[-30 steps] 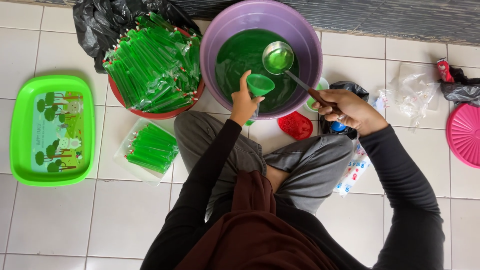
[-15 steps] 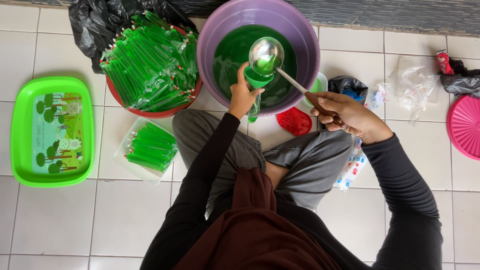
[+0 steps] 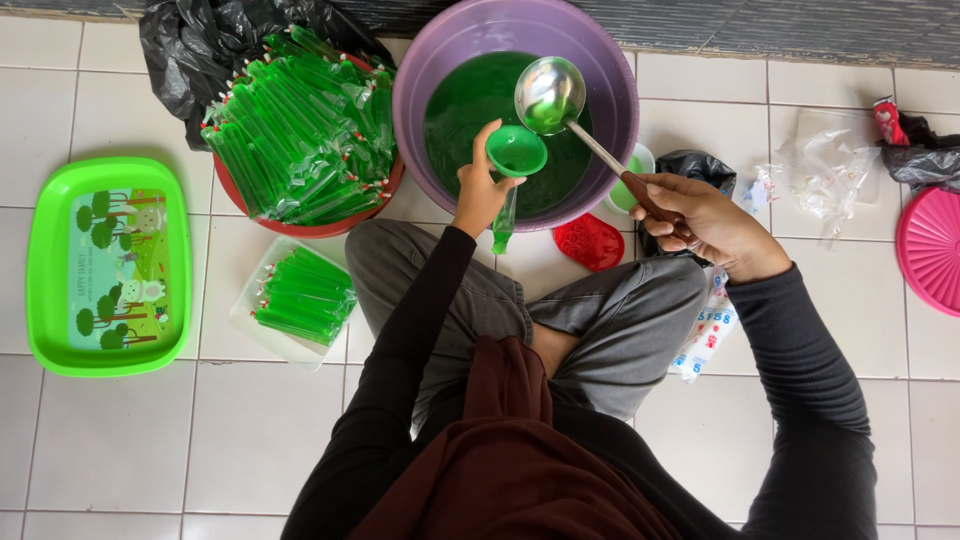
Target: The person fills small plastic pouches with green liquid from a large purple basin using a funnel and a ladle, sealing each pouch with a red rubber band and placing them into a small transparent bin.
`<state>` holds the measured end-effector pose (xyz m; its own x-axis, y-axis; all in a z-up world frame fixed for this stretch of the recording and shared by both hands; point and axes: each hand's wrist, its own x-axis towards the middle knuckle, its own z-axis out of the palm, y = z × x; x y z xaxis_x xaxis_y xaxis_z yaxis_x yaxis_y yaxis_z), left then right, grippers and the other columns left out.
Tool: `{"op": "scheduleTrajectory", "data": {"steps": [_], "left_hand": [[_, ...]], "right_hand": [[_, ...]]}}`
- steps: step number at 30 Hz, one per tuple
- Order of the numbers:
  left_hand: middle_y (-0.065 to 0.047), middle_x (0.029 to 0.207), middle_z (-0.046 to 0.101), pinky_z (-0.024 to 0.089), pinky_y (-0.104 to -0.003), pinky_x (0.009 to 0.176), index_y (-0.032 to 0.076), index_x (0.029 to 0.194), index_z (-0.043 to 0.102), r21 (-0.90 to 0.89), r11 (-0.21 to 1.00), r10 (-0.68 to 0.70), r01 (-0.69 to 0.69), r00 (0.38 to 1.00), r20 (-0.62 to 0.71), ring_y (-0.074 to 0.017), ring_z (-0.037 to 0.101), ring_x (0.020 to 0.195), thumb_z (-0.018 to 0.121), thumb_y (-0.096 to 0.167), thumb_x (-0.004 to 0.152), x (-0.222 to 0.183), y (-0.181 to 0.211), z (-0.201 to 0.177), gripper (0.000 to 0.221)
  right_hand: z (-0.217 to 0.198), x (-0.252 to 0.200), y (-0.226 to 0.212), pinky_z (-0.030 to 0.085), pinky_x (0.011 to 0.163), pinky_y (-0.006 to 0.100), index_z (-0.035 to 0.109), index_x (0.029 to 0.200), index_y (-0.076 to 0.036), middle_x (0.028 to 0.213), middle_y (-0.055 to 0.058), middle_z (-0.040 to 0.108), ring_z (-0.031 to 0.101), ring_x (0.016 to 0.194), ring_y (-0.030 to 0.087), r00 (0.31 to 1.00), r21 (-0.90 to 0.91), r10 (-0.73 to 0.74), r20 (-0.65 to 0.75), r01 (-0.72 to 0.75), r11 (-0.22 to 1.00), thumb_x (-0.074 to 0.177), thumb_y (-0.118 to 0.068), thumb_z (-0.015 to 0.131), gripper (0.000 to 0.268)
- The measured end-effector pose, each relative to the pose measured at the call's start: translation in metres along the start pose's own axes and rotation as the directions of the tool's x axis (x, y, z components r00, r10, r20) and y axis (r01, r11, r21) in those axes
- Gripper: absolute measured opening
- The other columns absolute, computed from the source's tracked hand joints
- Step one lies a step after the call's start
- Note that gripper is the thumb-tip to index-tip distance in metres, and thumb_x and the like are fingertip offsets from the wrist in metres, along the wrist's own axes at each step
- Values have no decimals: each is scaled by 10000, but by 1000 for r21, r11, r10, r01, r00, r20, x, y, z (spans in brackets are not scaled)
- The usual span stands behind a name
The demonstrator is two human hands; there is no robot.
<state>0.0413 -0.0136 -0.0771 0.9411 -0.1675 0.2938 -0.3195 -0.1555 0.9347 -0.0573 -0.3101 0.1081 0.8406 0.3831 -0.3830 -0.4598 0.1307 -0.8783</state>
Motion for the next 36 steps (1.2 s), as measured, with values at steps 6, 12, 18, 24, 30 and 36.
{"op": "scheduleTrajectory", "data": {"steps": [6,12,18,24,30,36], "left_hand": [[-185,1196,753,516,-447,1054,260,1563,380,-55,997,51,-53,998,-42,-335,718,1144,928,30,782,6,41,-12,981],[-181,1280,715,470,-500,1118,275,1578,362,-177,983,58,-57,998,3,-361,667,1223,947,75,813,6,66,-24,984],[-134,1036,786,571,-420,963,285,1574,310,-138,985,-109,108,994,-4,-285,784,955,899,12,804,2,16,-13,1007],[-165,1011,788,583,-448,912,308,1552,330,-47,985,-165,167,985,49,-347,779,949,906,4,753,11,-13,0,1031],[-167,987,794,576,-446,938,302,1571,310,-71,989,-124,131,988,93,-314,783,951,899,-8,780,21,6,-1,1033],[-171,979,797,583,-439,917,291,1573,308,-109,989,-86,95,993,82,-306,783,944,898,2,809,25,3,-4,1007]], "right_hand": [[-5,-1,2,433,362,156,276,1518,118,998,145,493,427,642,35,999,30,-33,-7,33,999,1109,-175,461,536],[-8,1,6,435,360,150,304,1505,115,1011,146,510,440,646,31,999,31,-42,-25,43,999,1110,-173,461,513],[-5,-2,5,421,360,151,289,1518,107,1016,139,499,446,655,30,996,2,-67,-51,67,998,1115,-181,463,525],[19,-19,-15,417,343,153,277,1526,101,1016,140,500,447,645,36,994,-45,-81,-77,77,996,1110,-180,456,533],[37,-29,-22,397,318,183,276,1531,98,1003,170,519,440,628,60,989,-163,-103,-107,85,983,1098,-198,476,561],[46,-33,-30,382,308,181,273,1530,99,971,162,518,442,618,72,985,-244,-126,-117,94,965,1096,-174,458,545]]}}
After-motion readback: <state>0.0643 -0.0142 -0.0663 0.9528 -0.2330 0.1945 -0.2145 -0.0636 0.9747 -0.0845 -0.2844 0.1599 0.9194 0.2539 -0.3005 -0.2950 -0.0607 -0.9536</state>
